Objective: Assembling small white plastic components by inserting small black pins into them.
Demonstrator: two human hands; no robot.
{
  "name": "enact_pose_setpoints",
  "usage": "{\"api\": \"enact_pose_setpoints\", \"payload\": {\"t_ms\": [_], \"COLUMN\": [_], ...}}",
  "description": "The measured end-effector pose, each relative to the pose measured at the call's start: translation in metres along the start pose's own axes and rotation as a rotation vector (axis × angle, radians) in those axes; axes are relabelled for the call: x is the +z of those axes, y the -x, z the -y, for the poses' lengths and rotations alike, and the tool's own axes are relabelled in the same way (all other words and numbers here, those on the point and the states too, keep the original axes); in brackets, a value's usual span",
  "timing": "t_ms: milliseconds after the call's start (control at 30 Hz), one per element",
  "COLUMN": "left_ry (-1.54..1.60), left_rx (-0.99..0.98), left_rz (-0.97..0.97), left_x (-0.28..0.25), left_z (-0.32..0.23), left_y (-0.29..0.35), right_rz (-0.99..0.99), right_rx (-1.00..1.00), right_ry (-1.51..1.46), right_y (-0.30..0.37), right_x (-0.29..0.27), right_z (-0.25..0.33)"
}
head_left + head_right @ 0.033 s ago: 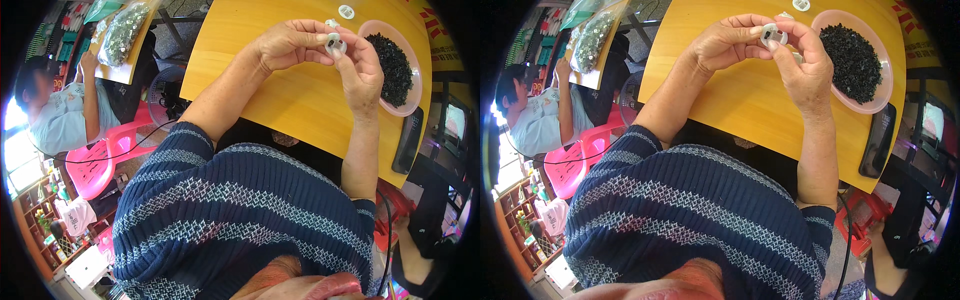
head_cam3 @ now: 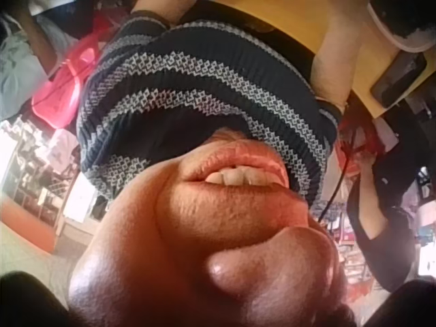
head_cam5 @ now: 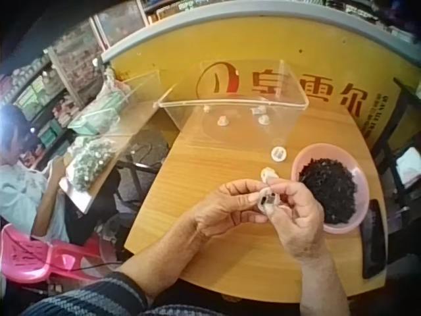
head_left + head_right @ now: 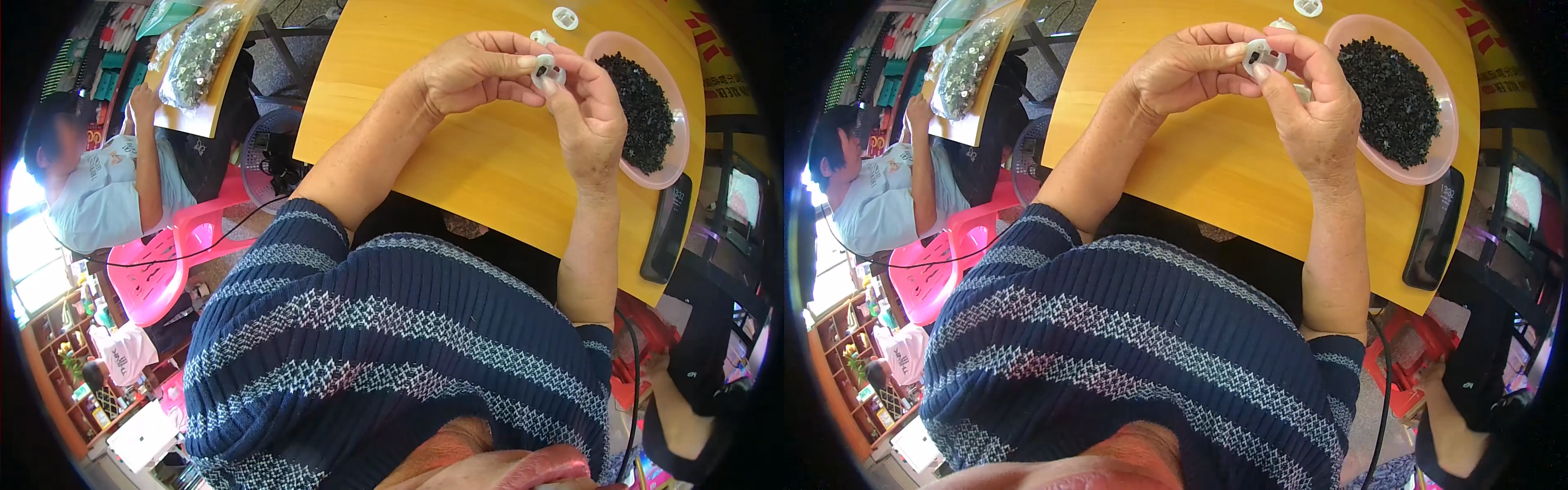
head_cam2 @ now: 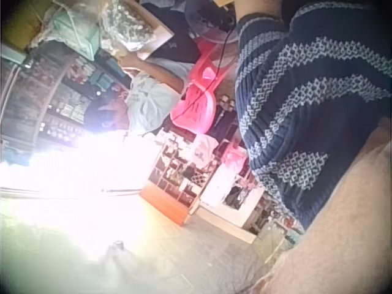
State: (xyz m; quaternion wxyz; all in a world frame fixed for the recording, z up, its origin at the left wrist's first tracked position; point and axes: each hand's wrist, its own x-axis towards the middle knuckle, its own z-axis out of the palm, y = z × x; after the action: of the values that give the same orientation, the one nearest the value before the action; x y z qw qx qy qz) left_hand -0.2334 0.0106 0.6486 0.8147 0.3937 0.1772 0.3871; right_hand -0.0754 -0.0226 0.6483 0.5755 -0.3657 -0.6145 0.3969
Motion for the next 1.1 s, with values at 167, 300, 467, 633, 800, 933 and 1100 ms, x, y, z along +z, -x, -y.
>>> {"api": "enact_pose_setpoints", "payload": {"t_ms": [167, 300, 467, 633, 800, 933, 1100], "left_ry": [-0.074, -0.053, -0.032, -0.080, -0.065, -0.052, -0.045], "left_rx": [-0.027, -0.028, -0.006, 0.013, 0.007, 0.004, 0.023], "left_rz": [-0.026, -0.003, 0.008, -0.039, -0.027, -0.041, -0.051], "left_x": [0.0027, 0.0018, 0.0025, 0.0022, 0.0026, 0.0008, 0.0016], "left_z": [0.0002, 0.0011, 0.0020, 0.0027, 0.0014, 0.0022, 0.0052], "left_y": [-0.0003, -0.0003, -0.0002, -0.0007, -0.0009, -0.0005, -0.0025], "right_rz": [-0.021, -0.022, -0.024, -0.074, -0.075, -0.063, -0.067], "right_rx": [-0.067, -0.075, -0.216, -0.366, -0.290, -0.257, -0.138], "right_ry": [0.282, 0.231, 0.328, 0.523, 0.464, 0.384, 0.251], "right_y": [0.0000, -0.0005, -0.0021, -0.0021, -0.0015, -0.0016, 0.0007], "right_x": [-0.0027, -0.0049, -0.0020, 0.0002, 0.0018, 0.0029, 0.0028], "right_z": [0.0015, -0.0003, 0.0046, 0.0040, 0.0031, 0.0003, -0.0001]}}
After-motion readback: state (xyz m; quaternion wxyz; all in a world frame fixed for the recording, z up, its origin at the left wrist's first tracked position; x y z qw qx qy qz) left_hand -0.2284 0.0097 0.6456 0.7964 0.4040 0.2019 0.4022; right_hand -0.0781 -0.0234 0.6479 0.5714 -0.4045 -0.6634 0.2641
